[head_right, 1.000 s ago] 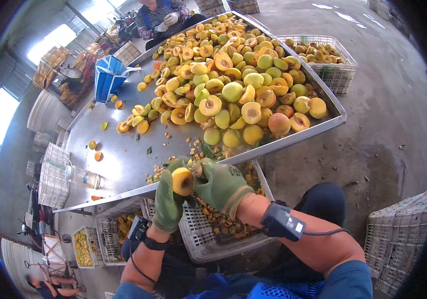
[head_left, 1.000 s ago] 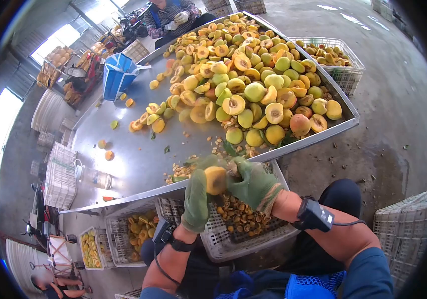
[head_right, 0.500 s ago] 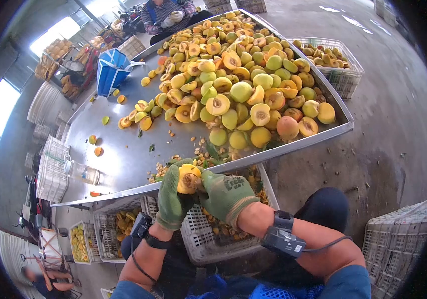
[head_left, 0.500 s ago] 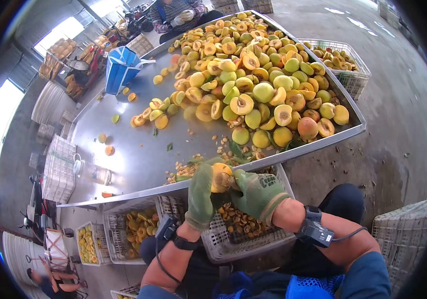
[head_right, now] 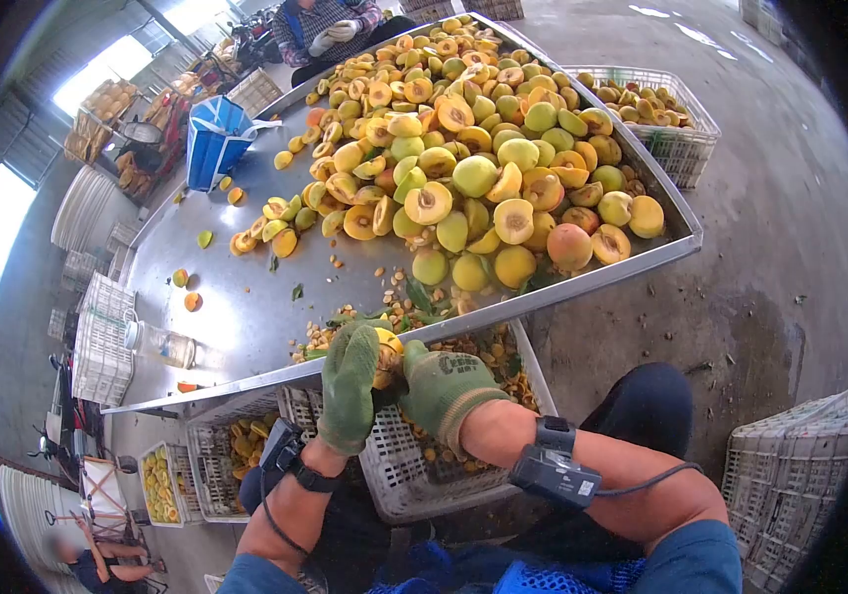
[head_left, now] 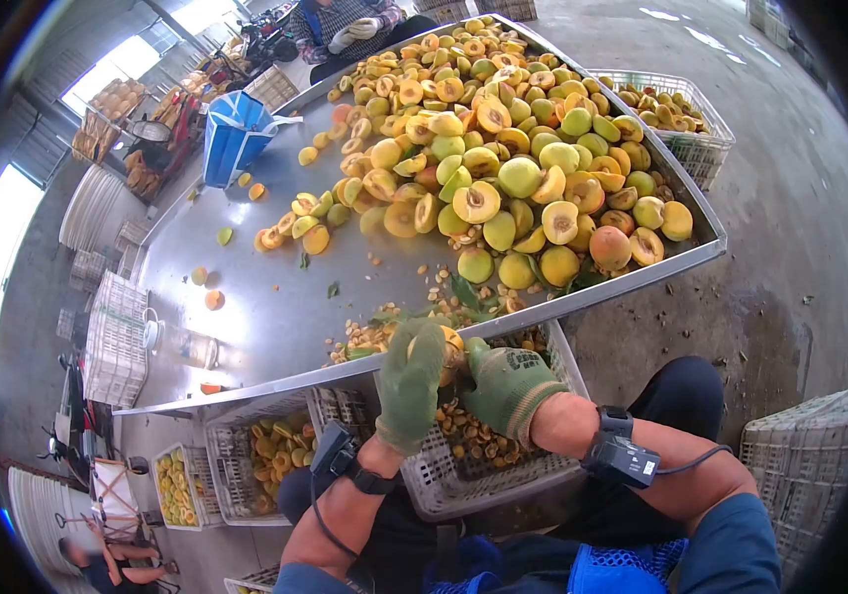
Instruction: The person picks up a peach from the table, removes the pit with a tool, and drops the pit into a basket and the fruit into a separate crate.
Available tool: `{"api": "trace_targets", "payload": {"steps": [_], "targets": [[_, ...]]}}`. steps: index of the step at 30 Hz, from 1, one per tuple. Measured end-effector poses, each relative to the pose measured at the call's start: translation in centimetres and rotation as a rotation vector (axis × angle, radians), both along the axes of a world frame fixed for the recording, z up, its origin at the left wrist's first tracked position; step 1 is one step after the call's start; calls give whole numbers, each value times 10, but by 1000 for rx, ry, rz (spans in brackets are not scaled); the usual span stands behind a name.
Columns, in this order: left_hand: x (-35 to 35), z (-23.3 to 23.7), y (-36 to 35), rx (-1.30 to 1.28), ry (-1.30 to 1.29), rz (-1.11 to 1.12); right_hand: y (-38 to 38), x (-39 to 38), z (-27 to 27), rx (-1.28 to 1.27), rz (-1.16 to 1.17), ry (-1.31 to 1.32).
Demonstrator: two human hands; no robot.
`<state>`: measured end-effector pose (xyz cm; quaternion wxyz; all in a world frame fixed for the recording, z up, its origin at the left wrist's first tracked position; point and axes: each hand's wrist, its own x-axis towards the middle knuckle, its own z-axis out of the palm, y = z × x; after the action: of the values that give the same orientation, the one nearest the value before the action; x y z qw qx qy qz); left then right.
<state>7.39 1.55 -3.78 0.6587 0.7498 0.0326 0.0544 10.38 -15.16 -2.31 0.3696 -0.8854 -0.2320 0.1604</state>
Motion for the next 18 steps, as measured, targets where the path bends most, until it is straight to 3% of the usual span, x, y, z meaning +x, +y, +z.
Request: {"api": "trace_targets", "payload": {"steps": [5, 11, 14, 18], "targets": [[-4, 14, -11, 104, -78, 54, 4, -5, 2, 77, -15, 114], [-5, 16, -23, 48, -109, 145, 9, -6, -6, 257, 15, 216], [-3, 13, -23, 67, -155, 152, 5, -5, 6, 177, 9, 253], [-2, 11, -23, 75, -199, 135, -1, -1, 16, 317, 97, 473]]}}
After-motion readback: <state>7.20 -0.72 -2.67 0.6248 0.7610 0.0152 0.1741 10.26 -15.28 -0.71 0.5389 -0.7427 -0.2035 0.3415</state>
